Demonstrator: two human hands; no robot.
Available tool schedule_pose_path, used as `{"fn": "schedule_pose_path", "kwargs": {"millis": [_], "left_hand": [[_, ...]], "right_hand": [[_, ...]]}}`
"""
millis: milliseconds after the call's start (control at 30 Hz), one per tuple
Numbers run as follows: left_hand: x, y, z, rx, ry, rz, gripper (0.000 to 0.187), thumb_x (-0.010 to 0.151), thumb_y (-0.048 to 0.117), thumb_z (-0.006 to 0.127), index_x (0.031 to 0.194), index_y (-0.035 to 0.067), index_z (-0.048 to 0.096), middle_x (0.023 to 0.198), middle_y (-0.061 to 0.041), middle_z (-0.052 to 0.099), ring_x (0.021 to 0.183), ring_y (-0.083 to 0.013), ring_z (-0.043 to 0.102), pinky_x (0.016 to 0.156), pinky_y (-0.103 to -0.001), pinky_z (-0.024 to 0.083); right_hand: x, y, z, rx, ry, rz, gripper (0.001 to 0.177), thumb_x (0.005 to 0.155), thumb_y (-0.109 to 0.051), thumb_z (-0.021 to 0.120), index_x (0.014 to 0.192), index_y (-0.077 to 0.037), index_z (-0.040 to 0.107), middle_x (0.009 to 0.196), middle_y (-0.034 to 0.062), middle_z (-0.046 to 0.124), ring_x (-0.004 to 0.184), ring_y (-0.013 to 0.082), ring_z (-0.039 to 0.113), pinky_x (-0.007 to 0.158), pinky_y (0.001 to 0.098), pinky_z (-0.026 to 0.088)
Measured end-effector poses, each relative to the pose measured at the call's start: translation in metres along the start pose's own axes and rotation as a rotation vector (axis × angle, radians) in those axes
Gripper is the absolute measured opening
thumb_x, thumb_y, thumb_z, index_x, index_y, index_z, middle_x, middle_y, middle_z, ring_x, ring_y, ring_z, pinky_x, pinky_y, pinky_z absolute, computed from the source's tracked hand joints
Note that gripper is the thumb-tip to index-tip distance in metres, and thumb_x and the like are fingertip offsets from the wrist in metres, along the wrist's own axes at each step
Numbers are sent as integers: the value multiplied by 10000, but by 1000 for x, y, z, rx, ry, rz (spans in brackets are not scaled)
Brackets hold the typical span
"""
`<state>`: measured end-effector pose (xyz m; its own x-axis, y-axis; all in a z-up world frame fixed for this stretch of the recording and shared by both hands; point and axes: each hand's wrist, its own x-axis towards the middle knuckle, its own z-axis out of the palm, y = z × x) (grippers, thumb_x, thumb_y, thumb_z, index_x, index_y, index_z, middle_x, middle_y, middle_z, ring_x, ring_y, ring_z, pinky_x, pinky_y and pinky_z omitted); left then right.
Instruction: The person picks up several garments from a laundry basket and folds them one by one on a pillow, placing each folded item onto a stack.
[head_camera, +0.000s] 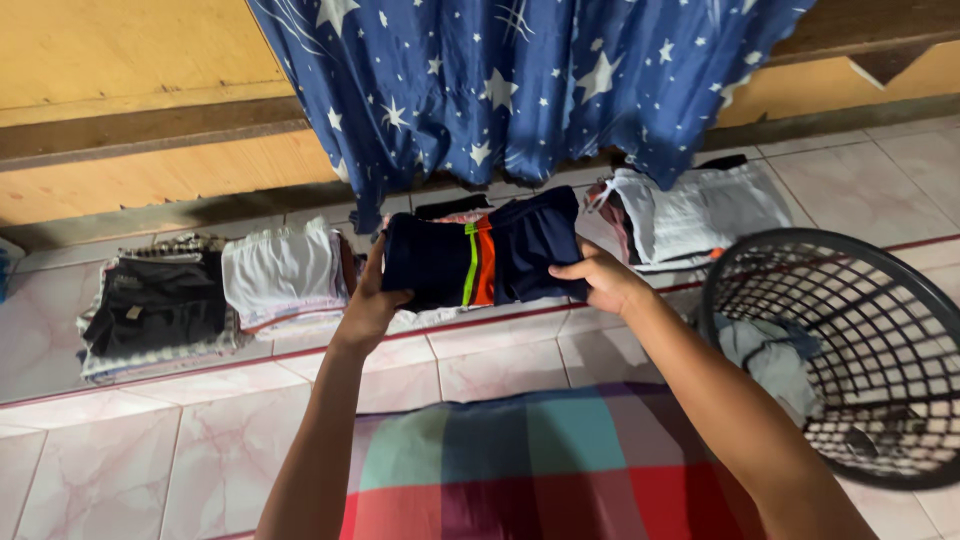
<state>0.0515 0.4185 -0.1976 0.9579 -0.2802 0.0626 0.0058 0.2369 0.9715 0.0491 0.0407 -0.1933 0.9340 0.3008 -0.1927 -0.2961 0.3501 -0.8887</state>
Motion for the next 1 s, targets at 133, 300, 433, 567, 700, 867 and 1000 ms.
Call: {"fn": "schedule_pose_path", "kwargs": {"millis": [133,300,433,567,700,867,1000], "left_hand": [[39,-13,-24,103,-28,66,1079,752,-216,569,1665,140,116,1586,-112,392,1374,-221,454,1079,-325,420],[65,-42,-38,27,-60,114,1161,724,-242,601,1685,120,60,1558,-166,456,1371,-257,494,1101,-345,428],[69,-62,-38,103,-4,63,1189,723,-219,687,1632,127,3,1531,-112,405,1338,-232,499,1078,-374,491],[61,-73,-40,-8,43,0,1090,828,-190,673,1649,137,33,1375,-210,617,1218,-249,628,999,-359,557],[62,-83,-47,-15,159,55,1082,763,-241,609,1648,138,116,1369,-217,604,1199,-229,634,882,-342,574],[62,-69,-37,366,514,-48,981,791,-89,638,1593,158,129,1332,-240,610,1100,-322,683,814,-366,583],[61,-52,-11,1075,658,478,725,961,208,742,1524,28,322,1413,-350,482,1285,-506,496,1063,-571,472]], "right_hand": [[44,-4,-5,-21,12,14,676,820,106,665,1459,-40,499,1277,87,644,1170,237,623,1028,373,496],[86,8,-18,-66,-13,-13,735,801,115,664,1487,-61,467,1287,70,640,1168,222,619,1020,370,496],[102,27,-33,-195,37,36,722,795,106,683,1469,-65,486,1301,68,640,1185,206,611,1033,348,481],[106,45,-49,-389,123,4,637,803,26,760,1400,-58,557,1271,43,664,1171,164,610,1014,310,472],[111,56,-58,-370,271,-146,594,793,-83,812,1353,-69,614,1185,37,710,1067,152,662,950,313,529],[117,56,-60,-1029,613,-235,647,897,-378,767,1400,-32,553,1147,166,690,1011,265,663,899,388,532],[123,55,-40,-1424,723,-708,718,1035,-510,640,1500,18,495,1330,255,618,1170,415,600,979,501,490]]}}
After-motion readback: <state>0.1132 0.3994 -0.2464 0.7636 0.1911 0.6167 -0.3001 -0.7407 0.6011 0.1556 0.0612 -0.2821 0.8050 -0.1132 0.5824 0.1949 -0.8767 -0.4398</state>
